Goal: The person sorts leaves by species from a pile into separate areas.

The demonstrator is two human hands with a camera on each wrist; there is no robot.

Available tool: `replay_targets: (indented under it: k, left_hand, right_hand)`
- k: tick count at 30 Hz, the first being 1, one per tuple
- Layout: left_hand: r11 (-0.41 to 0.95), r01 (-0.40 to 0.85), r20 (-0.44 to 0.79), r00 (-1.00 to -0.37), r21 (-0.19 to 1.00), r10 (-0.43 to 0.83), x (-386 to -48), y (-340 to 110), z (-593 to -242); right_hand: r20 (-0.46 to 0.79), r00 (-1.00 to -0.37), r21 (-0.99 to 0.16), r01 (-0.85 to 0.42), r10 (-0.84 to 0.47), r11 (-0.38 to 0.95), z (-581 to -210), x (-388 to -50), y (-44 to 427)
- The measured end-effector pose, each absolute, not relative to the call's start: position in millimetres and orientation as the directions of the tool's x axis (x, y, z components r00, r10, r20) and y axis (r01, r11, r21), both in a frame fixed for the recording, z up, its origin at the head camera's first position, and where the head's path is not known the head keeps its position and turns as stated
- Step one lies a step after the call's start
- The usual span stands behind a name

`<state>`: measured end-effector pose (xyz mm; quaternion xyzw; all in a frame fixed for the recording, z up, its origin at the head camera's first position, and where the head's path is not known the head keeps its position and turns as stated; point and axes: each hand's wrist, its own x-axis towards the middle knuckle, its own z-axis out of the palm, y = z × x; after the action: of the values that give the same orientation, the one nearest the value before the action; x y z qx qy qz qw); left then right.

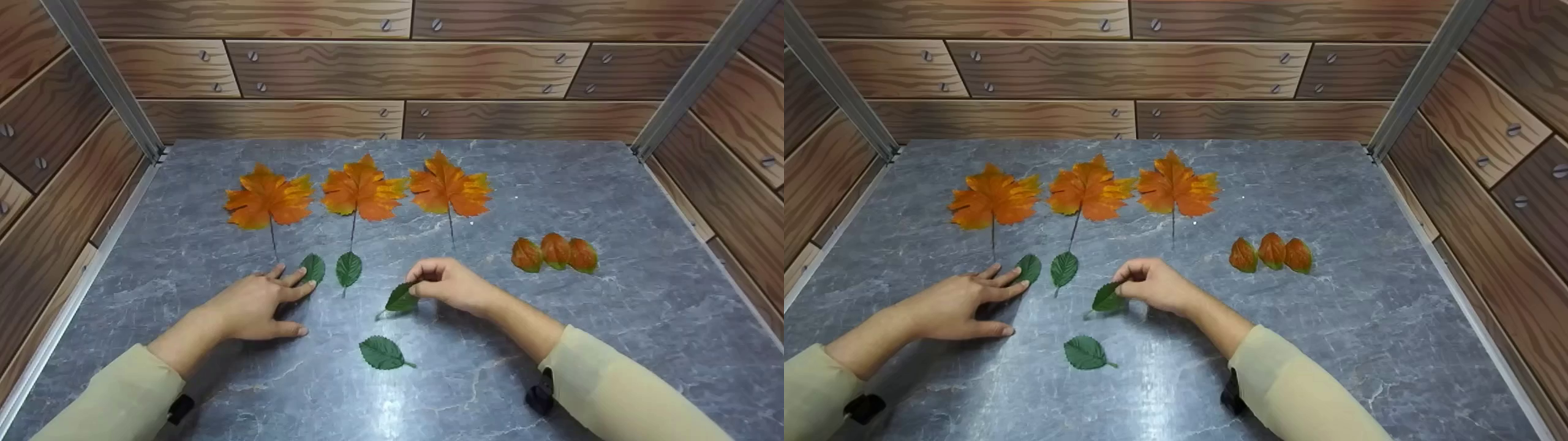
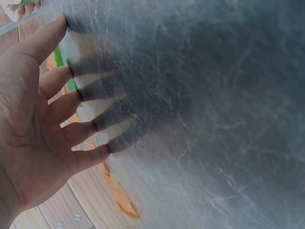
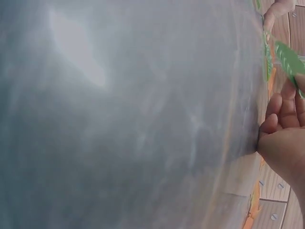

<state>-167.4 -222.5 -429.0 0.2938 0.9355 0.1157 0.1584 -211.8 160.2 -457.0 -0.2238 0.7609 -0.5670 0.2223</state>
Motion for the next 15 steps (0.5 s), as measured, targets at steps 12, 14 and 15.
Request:
replay_targets:
  k: [12, 14, 15]
  left_hand:
    - [0.802, 0.514, -0.227, -0.779, 0.304, 0.585, -167.2, -222.5, -429.6]
    - [0.803, 0.513, -0.228, -0.779, 0.303, 0.584, -167.1, -222.1, -429.4]
    - [0.804, 0.512, -0.23, -0.779, 0.303, 0.583, -167.0, -221.9, -429.3]
  right_hand:
    - [-0.097, -0.887, -0.985, 0.021, -0.451, 0.171, -436.2, -216.6, 157.0]
    - [-0.081, -0.902, -0.986, 0.011, -0.425, 0.164, -433.3, -217.9, 156.1]
    - [-0.069, -0.908, -0.987, 0.001, -0.414, 0.162, -431.9, -218.5, 155.7]
